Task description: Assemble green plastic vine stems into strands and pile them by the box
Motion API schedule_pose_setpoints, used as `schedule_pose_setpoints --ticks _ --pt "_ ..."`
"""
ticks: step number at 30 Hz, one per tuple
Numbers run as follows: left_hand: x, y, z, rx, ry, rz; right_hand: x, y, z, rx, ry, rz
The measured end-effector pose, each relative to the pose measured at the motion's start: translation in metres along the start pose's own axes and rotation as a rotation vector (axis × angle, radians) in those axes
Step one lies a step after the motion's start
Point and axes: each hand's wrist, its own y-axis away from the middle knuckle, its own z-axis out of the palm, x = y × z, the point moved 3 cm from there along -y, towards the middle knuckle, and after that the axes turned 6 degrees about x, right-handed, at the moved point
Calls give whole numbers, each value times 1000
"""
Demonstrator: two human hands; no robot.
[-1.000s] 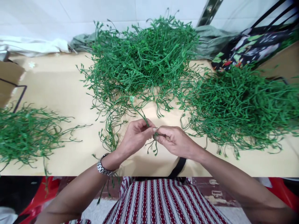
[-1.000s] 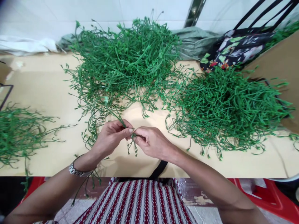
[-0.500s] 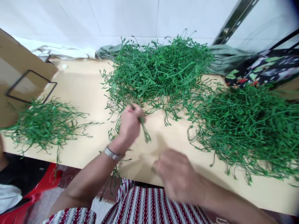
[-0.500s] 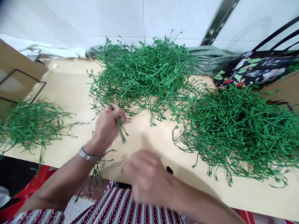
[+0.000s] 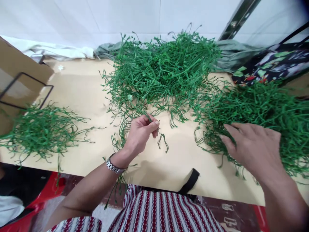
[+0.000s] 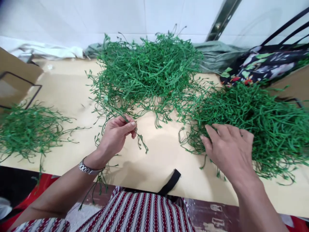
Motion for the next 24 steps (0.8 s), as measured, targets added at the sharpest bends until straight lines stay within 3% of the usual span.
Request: schedule_pose_setpoints --ticks 2,4,7,10,14,17,20,24 --pt "-2 1 4 -2 8 -8 -19 -7 -11 8 -252 42" --pt "-3 4 9 -25 25 1 -49 -18 -19 -32 -655 98" --pt "-4 11 16 -54 67 10 -103 -31 -17 -325 -1252 145" --pt "-3 18 18 -49 113 11 -138 -34 -9 -512 -1604 214" --pt "2 23 15 -77 226 5 -141 -29 -7 -545 -1560 264" --pt "2 26 18 -140 378 -173 -138 -27 -13 -478 -1484 147" --pt "1 30 20 -124 478 -304 -142 -24 -16 -441 -1405 50" --pt "7 36 10 -144 390 -417 -144 -17 -23 -311 -1298 -123"
